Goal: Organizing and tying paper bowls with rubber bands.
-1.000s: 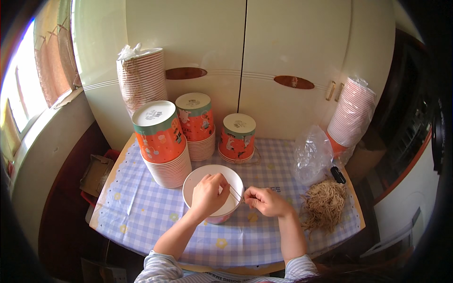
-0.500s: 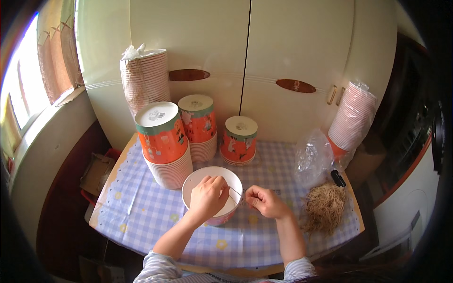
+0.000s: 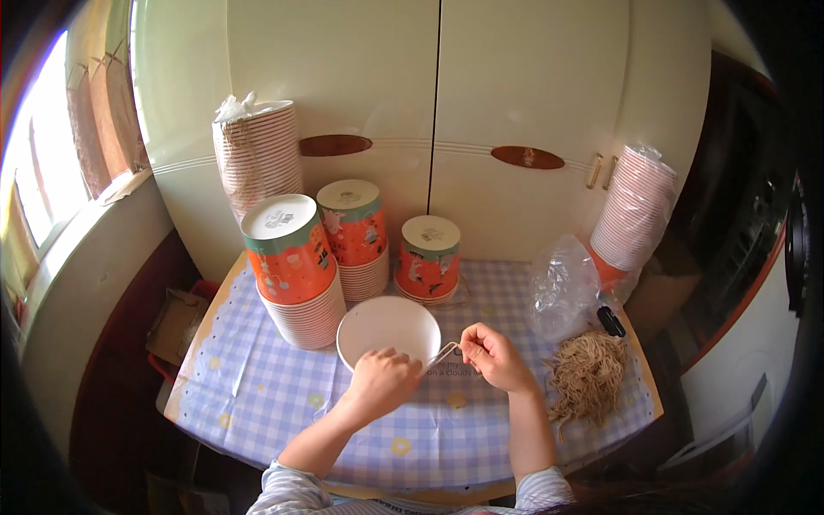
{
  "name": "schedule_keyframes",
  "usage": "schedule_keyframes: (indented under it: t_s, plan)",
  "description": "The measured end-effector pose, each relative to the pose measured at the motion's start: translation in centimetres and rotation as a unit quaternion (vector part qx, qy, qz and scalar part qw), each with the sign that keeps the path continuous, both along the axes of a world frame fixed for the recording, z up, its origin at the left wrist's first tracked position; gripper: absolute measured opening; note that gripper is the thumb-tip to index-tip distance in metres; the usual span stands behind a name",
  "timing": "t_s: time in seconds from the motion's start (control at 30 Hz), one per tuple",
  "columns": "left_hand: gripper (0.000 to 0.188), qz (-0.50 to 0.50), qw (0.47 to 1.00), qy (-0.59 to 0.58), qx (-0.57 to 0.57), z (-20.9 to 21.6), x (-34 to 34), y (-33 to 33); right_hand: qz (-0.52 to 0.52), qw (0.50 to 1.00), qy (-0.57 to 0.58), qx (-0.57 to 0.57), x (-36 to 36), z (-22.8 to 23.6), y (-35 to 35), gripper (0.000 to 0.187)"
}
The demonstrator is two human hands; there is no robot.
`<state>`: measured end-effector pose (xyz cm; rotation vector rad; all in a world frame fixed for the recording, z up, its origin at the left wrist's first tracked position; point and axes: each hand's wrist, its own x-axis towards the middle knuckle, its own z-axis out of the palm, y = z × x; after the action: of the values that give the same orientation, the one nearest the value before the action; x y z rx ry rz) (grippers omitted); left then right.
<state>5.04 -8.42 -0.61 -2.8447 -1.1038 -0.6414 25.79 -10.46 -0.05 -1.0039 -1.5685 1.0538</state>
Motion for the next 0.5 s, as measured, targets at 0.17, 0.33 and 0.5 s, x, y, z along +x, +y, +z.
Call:
schedule_keyframes:
  t_s: [0.17,0.33,0.5]
  plan:
    - [0.007,0.085,0.995,-0.02,0.049,-1.3,-0.7,3.3,-0.009,0.999,-0.038,-0.01,-0.4,0.7,-0.3,0.008]
    - [0.007,0.062,0.992,-0.07,0.082,-1.9,-0.9,4.2,-0.019,0.998,-0.045,-0.032,-0.7,-1.0,0.4,0.008]
    - [0.013,-0.023,0.978,-0.197,0.057,-2.1,-0.7,1.2,0.008,0.996,0.024,-0.089,-1.0,-5.4,-0.1,0.008]
